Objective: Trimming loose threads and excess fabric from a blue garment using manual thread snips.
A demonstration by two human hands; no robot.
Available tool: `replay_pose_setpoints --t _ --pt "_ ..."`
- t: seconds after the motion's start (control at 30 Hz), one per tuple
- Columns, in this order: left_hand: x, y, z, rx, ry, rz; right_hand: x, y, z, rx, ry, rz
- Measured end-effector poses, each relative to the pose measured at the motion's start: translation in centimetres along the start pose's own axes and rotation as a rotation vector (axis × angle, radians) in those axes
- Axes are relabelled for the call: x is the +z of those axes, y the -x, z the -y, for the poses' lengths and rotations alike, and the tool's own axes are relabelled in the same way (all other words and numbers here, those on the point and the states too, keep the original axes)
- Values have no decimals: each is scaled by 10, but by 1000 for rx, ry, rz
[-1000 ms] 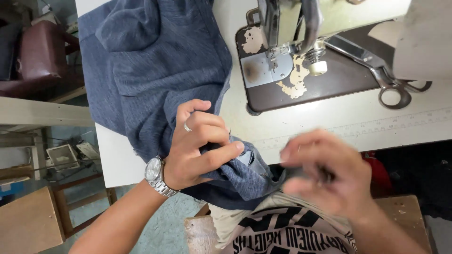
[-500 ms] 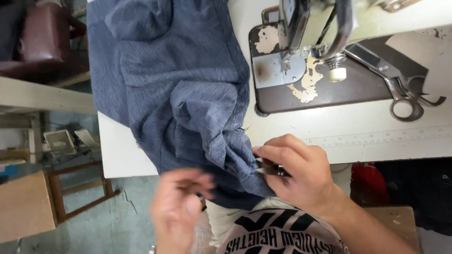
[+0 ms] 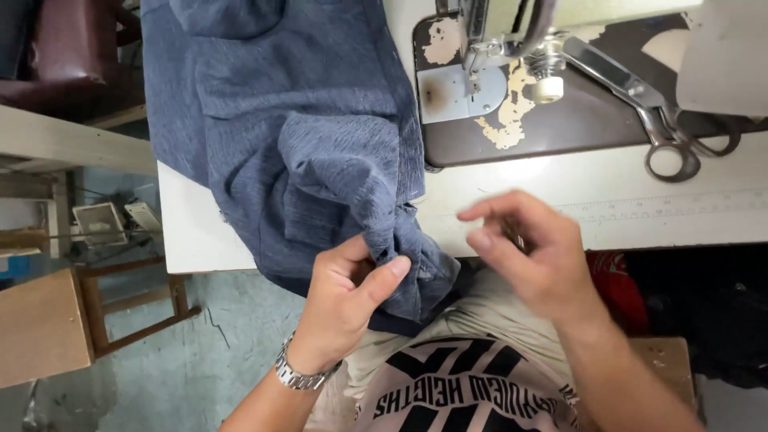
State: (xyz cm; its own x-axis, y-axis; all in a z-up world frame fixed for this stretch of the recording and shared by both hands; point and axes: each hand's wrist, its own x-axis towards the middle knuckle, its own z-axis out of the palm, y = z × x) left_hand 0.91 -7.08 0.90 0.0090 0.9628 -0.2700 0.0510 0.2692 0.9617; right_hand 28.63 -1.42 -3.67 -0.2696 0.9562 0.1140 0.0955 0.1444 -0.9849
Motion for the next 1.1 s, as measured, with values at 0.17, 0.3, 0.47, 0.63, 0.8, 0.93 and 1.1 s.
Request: replay_pose_setpoints --t 0.17,0.3,0.47,0.63,0.8,0.93,1.1 --pt "-6 10 4 90 -104 103 16 -64 57 190 -150 285" --pt "0 21 -14 126 -188 65 29 -83 102 100 -14 301" --pt "5 23 -26 118 -447 -78 26 -79 102 -150 146 286" --pt "-12 28 -32 163 -529 -150 40 -55 50 236 32 330" --pt "-15 31 -28 125 -614 -321 76 -52 42 263 -127 276" --pt "-28 40 -2 205 -846 -533 85 -55 65 231 13 269" --pt "-43 45 -15 4 -432 -318 80 -57 80 218 34 299"
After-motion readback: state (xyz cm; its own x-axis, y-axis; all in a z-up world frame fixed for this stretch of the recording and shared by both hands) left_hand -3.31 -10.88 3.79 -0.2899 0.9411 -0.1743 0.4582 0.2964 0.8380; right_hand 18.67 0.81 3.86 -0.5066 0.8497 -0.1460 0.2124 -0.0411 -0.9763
